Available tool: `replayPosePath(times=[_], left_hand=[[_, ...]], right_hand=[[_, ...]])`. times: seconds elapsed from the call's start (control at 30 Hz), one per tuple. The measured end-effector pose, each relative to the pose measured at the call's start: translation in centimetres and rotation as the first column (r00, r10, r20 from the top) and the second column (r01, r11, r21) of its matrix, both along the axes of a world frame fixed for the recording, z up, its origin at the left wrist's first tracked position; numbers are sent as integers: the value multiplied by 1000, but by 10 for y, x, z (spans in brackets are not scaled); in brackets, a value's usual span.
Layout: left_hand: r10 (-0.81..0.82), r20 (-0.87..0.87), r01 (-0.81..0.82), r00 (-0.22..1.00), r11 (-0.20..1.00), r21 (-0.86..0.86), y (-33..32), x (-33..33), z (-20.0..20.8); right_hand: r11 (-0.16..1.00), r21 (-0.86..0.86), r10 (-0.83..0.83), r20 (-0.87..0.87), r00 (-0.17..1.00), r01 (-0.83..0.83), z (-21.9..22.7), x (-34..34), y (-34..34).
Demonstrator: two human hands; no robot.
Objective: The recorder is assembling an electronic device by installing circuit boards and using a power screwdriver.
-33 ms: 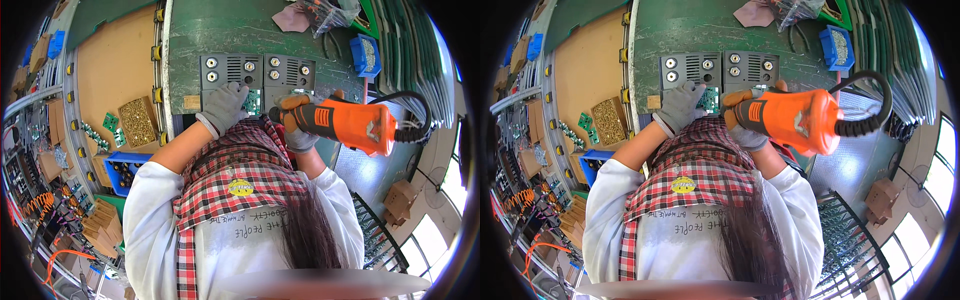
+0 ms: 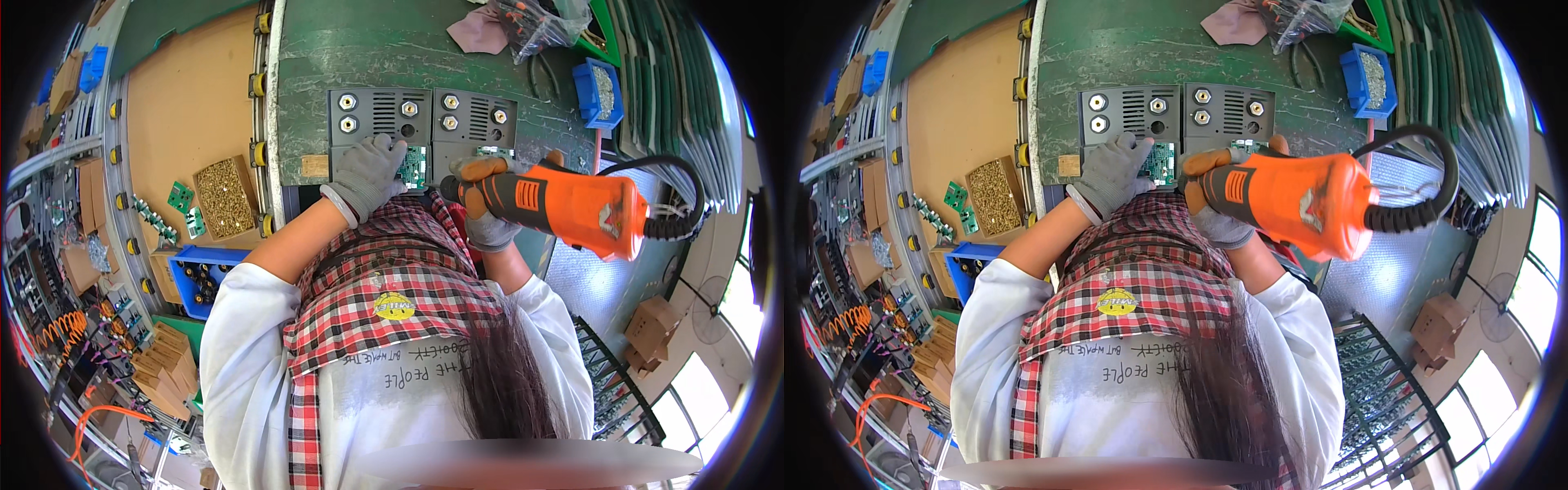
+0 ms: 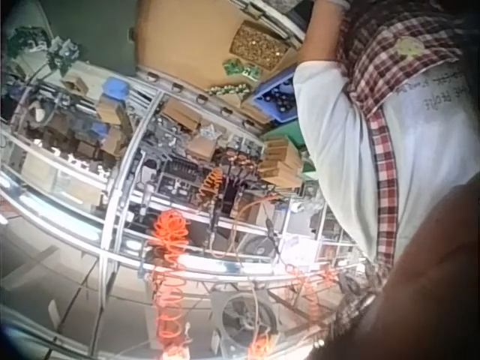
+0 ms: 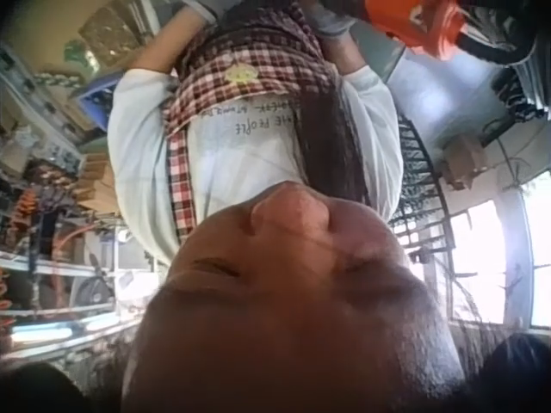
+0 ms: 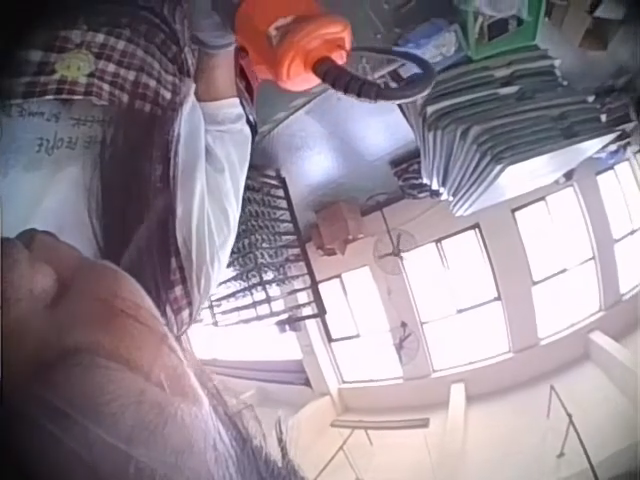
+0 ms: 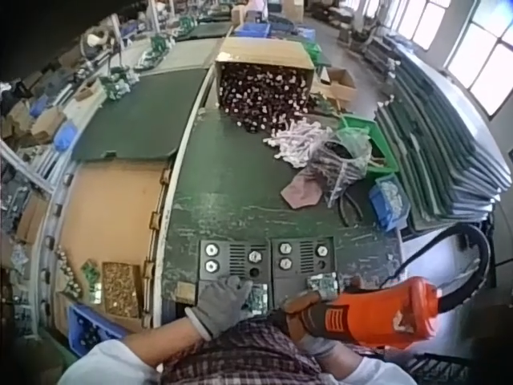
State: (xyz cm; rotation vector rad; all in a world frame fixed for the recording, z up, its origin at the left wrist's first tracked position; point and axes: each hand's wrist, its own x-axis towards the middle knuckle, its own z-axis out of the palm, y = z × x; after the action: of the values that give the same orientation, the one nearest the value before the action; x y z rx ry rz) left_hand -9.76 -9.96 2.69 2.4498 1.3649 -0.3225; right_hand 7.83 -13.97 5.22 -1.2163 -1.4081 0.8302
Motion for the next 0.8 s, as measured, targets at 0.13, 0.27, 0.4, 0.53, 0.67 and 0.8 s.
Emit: replayPosePath(times=[0.13,0.27,0.4,0.53,0.67,0.8], left_hand=[[18,56,-21,998,999,43,-1,-2,-7],[15,68,-16,998,1000,13,0,-3,-7],[9,129,-15,992,999,45,-6,-4,-12],[-3,162,-6,987,998,55,-2,-6,-19],[-32,80,28,996,998,50,1,-2,-12],[-119,-130,132,984,987,91,8,8,-6]], right_hand=[[999,13,-42,-229,973,47,4,-12,0],[993,-29,115,54,992,-114,17,-6,4],[975,-91,207,52,977,-202,18,-7,6],[940,-182,189,-431,882,-290,17,-12,2],[916,-265,60,-650,758,-300,-9,-1,-1],[968,-205,70,-329,942,-143,-5,-2,6]])
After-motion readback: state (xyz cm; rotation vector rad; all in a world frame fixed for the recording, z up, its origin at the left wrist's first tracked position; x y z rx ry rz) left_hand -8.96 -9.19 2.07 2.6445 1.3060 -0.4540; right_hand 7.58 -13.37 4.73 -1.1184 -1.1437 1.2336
